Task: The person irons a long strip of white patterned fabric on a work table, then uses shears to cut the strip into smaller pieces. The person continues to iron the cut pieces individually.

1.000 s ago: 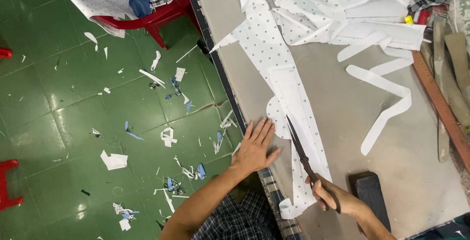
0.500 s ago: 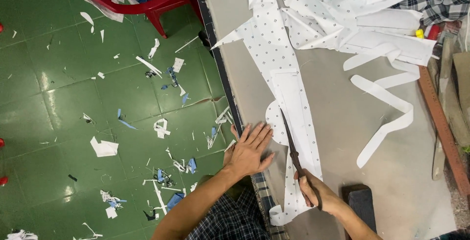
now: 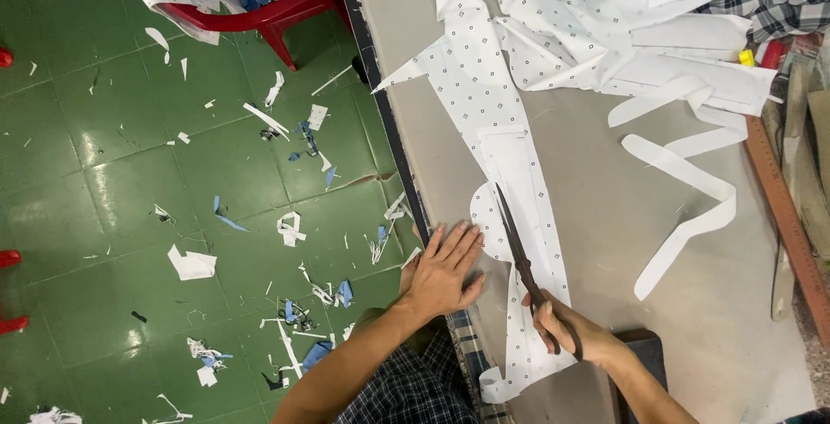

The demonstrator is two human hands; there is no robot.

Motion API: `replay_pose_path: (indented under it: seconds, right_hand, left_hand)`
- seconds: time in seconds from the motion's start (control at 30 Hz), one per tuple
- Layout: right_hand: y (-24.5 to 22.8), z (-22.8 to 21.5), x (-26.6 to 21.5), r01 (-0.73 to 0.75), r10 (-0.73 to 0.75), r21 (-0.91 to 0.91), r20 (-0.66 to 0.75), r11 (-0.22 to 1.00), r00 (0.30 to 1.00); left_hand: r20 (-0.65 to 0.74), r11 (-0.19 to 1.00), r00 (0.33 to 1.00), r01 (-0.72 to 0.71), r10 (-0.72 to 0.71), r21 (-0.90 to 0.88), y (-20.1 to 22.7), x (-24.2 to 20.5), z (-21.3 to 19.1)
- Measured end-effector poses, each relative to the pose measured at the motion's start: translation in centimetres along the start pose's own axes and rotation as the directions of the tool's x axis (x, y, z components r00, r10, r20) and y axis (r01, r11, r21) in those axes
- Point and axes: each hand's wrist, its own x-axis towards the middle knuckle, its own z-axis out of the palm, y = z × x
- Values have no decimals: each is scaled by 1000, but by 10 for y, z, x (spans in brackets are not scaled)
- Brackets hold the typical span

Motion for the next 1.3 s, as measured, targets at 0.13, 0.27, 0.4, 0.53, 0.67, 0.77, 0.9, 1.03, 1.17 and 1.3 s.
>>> replay_pose_path:
  seconds: [0.13, 0.27, 0.4, 0.53, 0.67, 0.77, 0.9, 1.03, 1.17, 1.3]
  right_hand:
    - [-18, -1, 14, 54, -56, -40, -45, 998, 997]
    - [-30, -4, 20, 33, -39, -61, -92, 998, 995]
    - [-30, -6, 21, -4, -11, -136, -109, 991, 994]
    - [-26, -10, 21, -14, 8, -41, -139, 999, 990]
    - [-33, -11, 17, -36, 19, -108, -151, 993, 988]
    - [-36, -15, 14, 21, -26, -63, -79, 998, 997]
    - [-36, -24, 19, 8, -6, -138, 17, 990, 1000]
    - [-57, -27, 28, 81, -84, -175, -12, 981, 996]
    - [-69, -27, 42, 158, -168, -116, -77, 981, 983]
    - [-78, -28, 44, 165, -171, -76, -88, 983, 981]
  left_hand:
    - [-4, 1000, 1000, -1, 1, 24, -1, 1, 1]
    - [-69, 1000, 998, -12, 13, 6, -1, 1, 4]
    - [-57, 1000, 998, -8, 8, 0, -1, 1, 4]
    - [-76, 999, 997, -7, 5, -33, -2, 1, 4]
    - [-95, 1000, 995, -8, 6, -21, 0, 2, 2]
    - [-89, 1000, 996, -9, 8, -5, -1, 2, 2]
    - [-114, 998, 993, -13, 7, -53, -2, 3, -1]
    - [-184, 996, 983, -29, 13, -83, -2, 1, 7]
    - [-242, 995, 970, -28, 5, -94, -2, 2, 12]
    - [-243, 997, 970, -20, 1, -77, -3, 1, 14]
